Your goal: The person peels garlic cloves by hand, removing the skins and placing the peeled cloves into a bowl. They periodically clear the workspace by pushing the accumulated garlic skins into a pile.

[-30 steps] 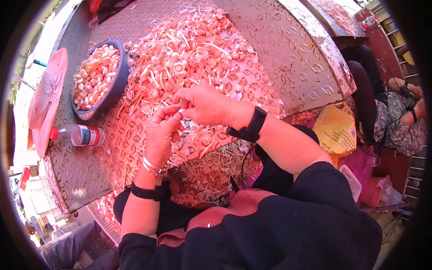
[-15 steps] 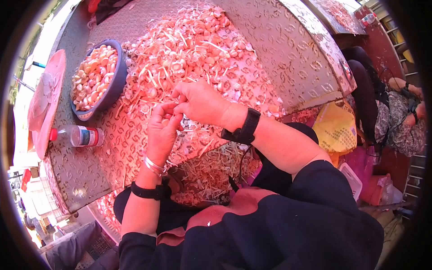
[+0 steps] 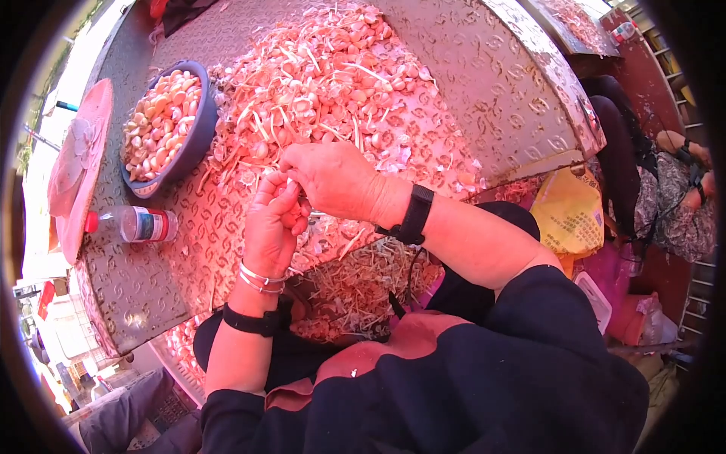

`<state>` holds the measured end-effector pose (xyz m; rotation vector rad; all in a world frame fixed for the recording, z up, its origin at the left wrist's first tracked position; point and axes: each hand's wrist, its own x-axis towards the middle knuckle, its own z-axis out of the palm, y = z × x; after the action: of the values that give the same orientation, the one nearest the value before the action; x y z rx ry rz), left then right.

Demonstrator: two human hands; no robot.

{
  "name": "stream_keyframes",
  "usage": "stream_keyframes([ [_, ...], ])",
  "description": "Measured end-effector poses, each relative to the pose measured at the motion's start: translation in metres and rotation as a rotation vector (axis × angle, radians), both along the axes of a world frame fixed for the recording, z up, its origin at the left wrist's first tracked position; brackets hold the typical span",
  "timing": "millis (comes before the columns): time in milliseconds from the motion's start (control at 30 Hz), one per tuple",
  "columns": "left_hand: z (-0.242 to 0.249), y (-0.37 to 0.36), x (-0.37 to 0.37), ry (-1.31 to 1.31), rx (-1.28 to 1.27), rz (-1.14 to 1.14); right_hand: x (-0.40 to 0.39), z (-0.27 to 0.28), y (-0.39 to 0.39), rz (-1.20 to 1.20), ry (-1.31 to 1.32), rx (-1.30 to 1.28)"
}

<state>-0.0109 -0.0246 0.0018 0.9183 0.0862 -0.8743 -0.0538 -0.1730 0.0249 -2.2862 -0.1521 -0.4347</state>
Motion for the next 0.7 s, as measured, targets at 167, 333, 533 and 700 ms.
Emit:
stream_keyframes([
  [167,0.006,0.005,0.006,0.059,-0.111,-0.044,0.004,0.005,-0.001,-0.047,0.111,0.437],
  [333,0.009,0.008,0.004,0.139,-0.27,-0.071,0.01,0.002,-0.022,0.048,0.365,0.748],
  [533,0.074,0.019,-0.044,0.076,-0.657,-0.33,0.004,0.016,-0.086,-0.191,0.389,-0.154],
  [700,0.132,0.025,-0.082,-0.143,-0.939,-0.5,-0.002,-0.008,-0.121,-0.435,0.228,-0.246],
])
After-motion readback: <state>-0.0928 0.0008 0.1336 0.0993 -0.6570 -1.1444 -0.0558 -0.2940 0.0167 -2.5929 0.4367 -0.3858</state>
